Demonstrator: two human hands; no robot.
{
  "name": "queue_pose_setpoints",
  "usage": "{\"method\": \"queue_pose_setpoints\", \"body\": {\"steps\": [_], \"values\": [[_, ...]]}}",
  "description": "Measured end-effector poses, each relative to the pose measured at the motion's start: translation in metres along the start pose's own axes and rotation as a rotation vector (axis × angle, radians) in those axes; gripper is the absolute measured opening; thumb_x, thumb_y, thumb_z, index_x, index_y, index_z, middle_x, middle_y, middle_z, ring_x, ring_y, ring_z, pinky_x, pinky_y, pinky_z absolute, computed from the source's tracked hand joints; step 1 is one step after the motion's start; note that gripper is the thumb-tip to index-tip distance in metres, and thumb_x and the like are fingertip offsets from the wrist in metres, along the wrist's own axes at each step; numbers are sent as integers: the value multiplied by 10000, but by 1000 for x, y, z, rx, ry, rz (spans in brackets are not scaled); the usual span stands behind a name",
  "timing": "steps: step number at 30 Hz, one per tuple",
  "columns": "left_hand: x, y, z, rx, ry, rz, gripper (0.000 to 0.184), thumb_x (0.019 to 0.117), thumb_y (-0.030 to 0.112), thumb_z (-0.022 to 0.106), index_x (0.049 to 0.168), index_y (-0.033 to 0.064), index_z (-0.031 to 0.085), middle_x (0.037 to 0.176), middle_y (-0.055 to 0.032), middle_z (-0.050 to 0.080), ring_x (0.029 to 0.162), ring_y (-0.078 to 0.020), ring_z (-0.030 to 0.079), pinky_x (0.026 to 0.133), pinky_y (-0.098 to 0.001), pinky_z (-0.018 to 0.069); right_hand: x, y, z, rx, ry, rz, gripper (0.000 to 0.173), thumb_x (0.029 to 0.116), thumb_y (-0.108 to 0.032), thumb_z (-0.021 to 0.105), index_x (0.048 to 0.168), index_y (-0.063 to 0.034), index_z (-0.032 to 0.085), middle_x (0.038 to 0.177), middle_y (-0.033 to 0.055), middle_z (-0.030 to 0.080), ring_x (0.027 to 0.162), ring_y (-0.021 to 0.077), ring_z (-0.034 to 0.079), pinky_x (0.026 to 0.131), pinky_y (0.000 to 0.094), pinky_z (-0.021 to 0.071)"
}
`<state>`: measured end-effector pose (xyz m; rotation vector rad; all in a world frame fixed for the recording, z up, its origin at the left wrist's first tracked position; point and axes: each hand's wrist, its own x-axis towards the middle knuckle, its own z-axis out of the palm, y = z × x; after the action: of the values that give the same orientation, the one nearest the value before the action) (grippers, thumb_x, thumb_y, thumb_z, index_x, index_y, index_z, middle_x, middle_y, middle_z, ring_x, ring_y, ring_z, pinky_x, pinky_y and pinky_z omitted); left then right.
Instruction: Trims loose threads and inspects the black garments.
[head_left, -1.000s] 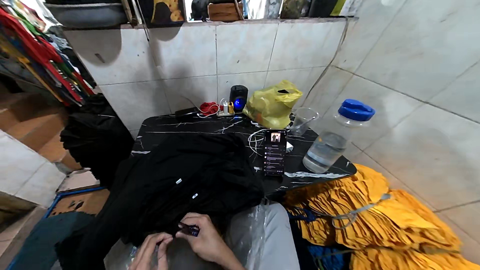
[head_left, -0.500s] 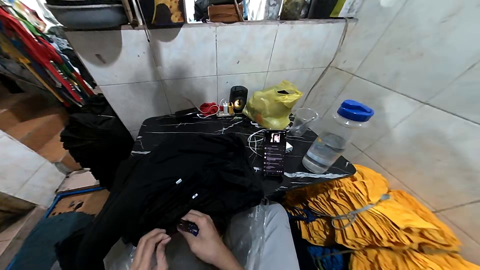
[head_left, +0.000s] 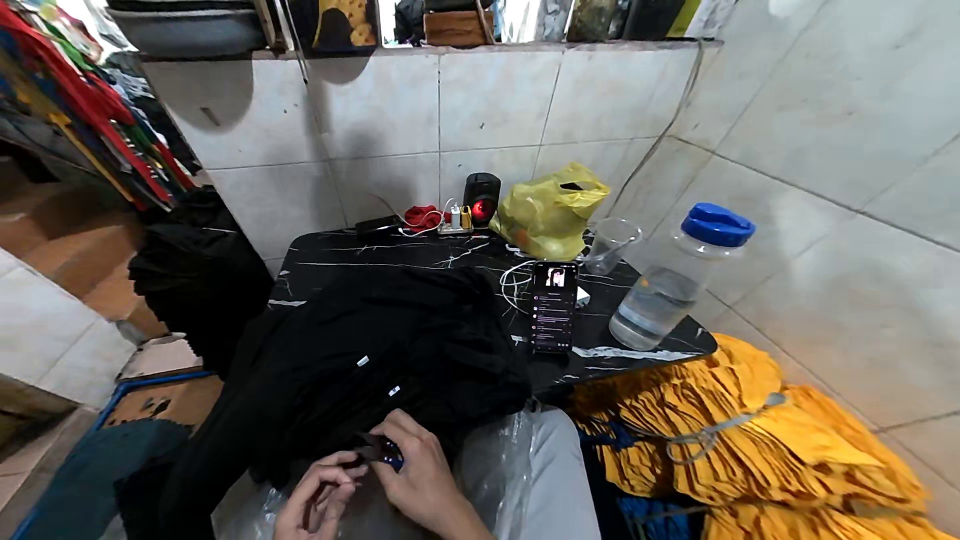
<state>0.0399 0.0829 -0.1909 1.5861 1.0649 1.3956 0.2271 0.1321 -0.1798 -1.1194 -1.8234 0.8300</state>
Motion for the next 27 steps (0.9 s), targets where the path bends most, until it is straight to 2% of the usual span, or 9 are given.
{"method": "queue_pose_setpoints", "body": {"steps": [5,7,9,11,15,18,21,24,27], "values": [[-6,3,-13,-42,-94,-53,111,945,127,721,985,23,726,1365,-186,622,1182,-280,664,991,-423,582,11,-2,-71,-183,400,-131,194,938,-234,730,1086,-108,743,1052,10,715,905,81,698,775,282,625],[-8,5,-20,-63,-93,-33,125,944,147,729,994,33,736,1377,-180,621,1207,-285,656,1018,-429,570,22,14,-117,-308,616,-94,280,929,-183,710,1192,-85,707,1066,43,713,901,134,705,758,350,627],[-9,7,-24,-94,-93,-34,110,943,130,724,997,34,734,1391,-182,613,1228,-294,645,1043,-444,555,32,31,-160,-402,751,-44,458,958,-190,708,1381,-66,586,1246,110,686,1014,243,708,779,470,617],[-10,4,-22,-110,-88,-30,101,936,110,728,995,29,737,1394,-188,608,1224,-293,648,1044,-447,555,39,44,-190,-473,823,-16,644,946,-179,729,1518,-117,440,1396,94,628,1046,297,710,771,528,609],[-10,3,-13,-95,-78,-43,108,931,108,732,988,17,742,1363,-192,623,1190,-291,661,1012,-432,574,42,57,-214,-503,712,95,895,935,-242,757,1648,-244,216,1567,28,502,934,385,723,697,619,577],[-10,7,-13,-62,-93,-48,82,935,81,722,979,12,732,1255,-180,688,1131,-286,698,954,-422,606,32,61,-210,-498,712,102,882,930,-250,750,1646,-266,235,1553,17,519,872,356,728,650,582,583],[-11,8,-20,1,-79,-20,105,933,132,742,967,33,743,1219,-148,689,1113,-242,688,950,-394,599,24,70,-207,-506,748,85,970,902,-206,773,1650,-257,158,1492,22,583,800,320,737,624,540,591],[-11,10,-25,-3,-113,-11,109,967,129,697,993,25,720,1221,-161,707,1150,-281,686,997,-437,577,25,80,-214,-505,714,129,1027,893,-221,789,1663,-288,114,1501,41,572,825,377,726,645,598,572],[-10,13,-23,-29,-117,-26,65,980,75,660,1007,21,684,1064,-125,762,1073,-281,731,987,-452,592,25,78,-217,-488,719,135,1036,888,-202,792,1663,-300,112,1549,-8,527,820,366,730,631,588,575]]}}
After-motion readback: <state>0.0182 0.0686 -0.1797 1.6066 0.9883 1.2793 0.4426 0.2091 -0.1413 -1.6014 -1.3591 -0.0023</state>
